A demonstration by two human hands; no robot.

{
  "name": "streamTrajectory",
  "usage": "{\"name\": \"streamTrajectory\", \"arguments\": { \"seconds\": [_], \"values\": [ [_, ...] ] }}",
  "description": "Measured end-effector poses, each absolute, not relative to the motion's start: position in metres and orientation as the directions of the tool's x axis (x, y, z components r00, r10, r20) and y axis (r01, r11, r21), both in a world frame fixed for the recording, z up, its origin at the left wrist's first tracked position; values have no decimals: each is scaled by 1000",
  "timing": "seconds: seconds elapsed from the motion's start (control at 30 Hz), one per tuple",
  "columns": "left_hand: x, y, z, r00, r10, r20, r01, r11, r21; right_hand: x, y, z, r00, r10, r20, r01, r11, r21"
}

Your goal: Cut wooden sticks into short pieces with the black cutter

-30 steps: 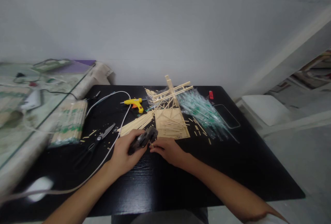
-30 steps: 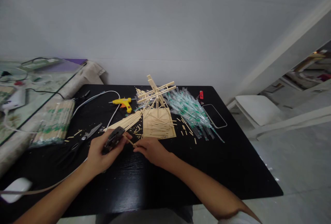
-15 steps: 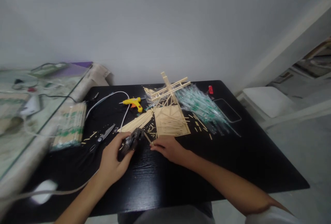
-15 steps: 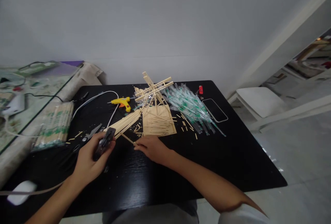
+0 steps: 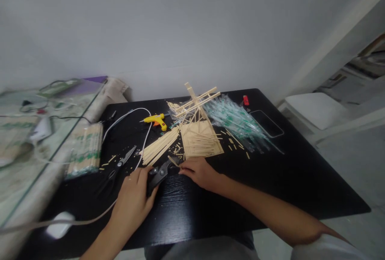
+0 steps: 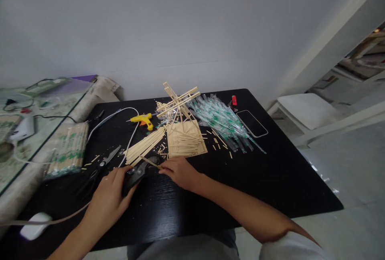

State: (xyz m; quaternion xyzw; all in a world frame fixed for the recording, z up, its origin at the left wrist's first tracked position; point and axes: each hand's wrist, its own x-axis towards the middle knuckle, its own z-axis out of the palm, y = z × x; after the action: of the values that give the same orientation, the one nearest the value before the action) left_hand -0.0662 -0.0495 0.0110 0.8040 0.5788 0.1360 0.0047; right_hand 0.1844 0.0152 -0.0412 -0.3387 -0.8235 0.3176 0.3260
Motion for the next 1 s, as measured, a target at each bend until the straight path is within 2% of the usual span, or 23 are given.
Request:
{"name": "streamTrajectory", "arguments": {
  "seconds": [0.23,0.4,1.0],
  "values": [
    [-49,-50,14,325,930,173,930,-348,122,188,16,-47,-576,741,344,357,607,-710],
    [-42,-50,18,327,934,144,938,-339,71,187,17,-51,-557,752,352,329,589,-738],
    [-33,-50,27,220,966,-139,953,-243,-182,184,19,-53,-525,759,385,342,602,-722]
  ]
}}
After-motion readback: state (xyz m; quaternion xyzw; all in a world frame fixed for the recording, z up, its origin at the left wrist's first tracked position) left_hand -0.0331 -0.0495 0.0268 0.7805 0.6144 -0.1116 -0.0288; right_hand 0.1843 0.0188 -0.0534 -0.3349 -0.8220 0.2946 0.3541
